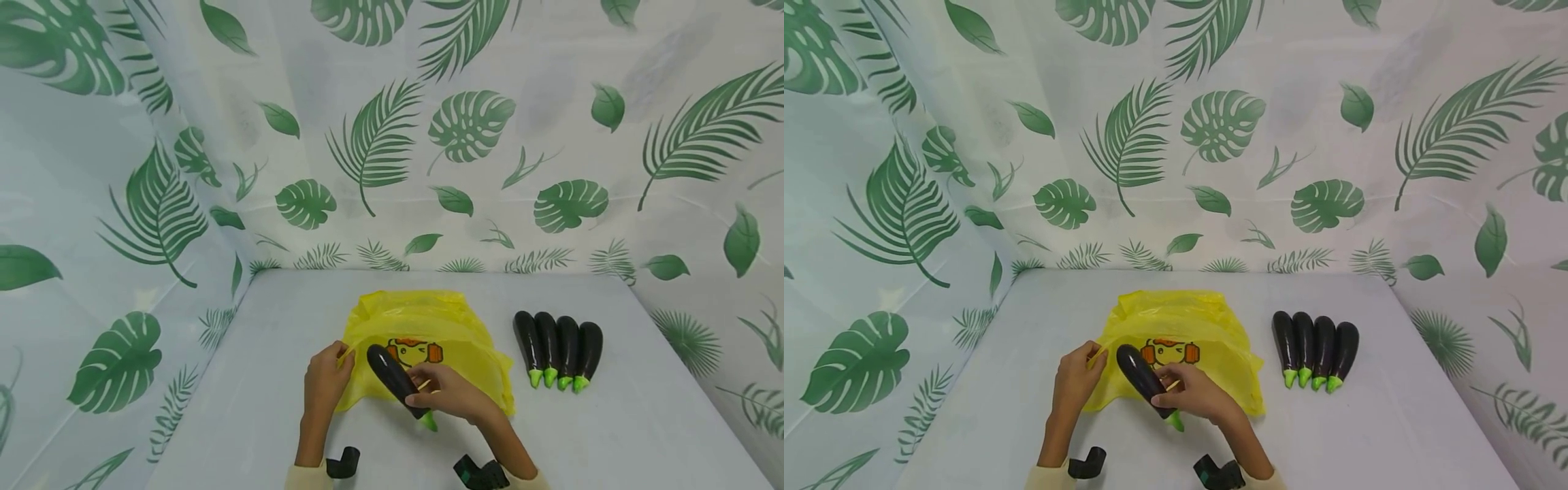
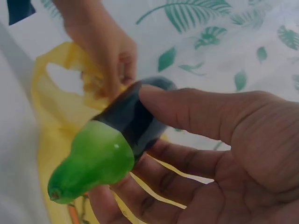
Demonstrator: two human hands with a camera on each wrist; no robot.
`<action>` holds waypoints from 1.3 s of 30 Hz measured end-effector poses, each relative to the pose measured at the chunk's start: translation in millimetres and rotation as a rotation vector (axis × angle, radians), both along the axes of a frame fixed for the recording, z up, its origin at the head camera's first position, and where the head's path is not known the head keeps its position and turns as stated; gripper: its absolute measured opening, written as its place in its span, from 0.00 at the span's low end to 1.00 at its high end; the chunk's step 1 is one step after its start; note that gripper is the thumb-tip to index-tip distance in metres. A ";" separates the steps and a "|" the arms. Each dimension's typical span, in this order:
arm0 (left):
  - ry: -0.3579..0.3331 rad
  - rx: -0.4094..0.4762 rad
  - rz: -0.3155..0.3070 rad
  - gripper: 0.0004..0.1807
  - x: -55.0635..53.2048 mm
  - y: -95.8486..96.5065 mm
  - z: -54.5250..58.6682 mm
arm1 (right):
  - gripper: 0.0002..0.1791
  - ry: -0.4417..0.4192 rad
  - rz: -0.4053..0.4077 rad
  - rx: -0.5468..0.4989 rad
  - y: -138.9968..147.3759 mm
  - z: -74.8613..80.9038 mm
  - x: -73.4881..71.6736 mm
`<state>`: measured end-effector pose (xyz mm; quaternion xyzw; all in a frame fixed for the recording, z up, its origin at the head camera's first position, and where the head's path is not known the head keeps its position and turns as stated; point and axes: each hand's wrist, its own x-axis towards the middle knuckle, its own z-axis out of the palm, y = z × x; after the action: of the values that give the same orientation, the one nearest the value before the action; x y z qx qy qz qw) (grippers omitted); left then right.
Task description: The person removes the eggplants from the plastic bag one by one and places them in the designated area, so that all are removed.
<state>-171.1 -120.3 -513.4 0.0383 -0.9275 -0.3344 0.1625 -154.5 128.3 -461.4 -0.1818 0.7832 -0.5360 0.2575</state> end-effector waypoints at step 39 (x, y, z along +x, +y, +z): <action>0.002 -0.015 -0.003 0.06 3.5 1.6 -4.0 | 0.42 0.099 -0.779 0.121 202.1 0.2 14.0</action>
<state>-167.6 -118.7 -517.5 0.0354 -0.9299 -0.3279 0.1630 -140.6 330.4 -461.3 0.1188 0.8351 -0.5370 0.0068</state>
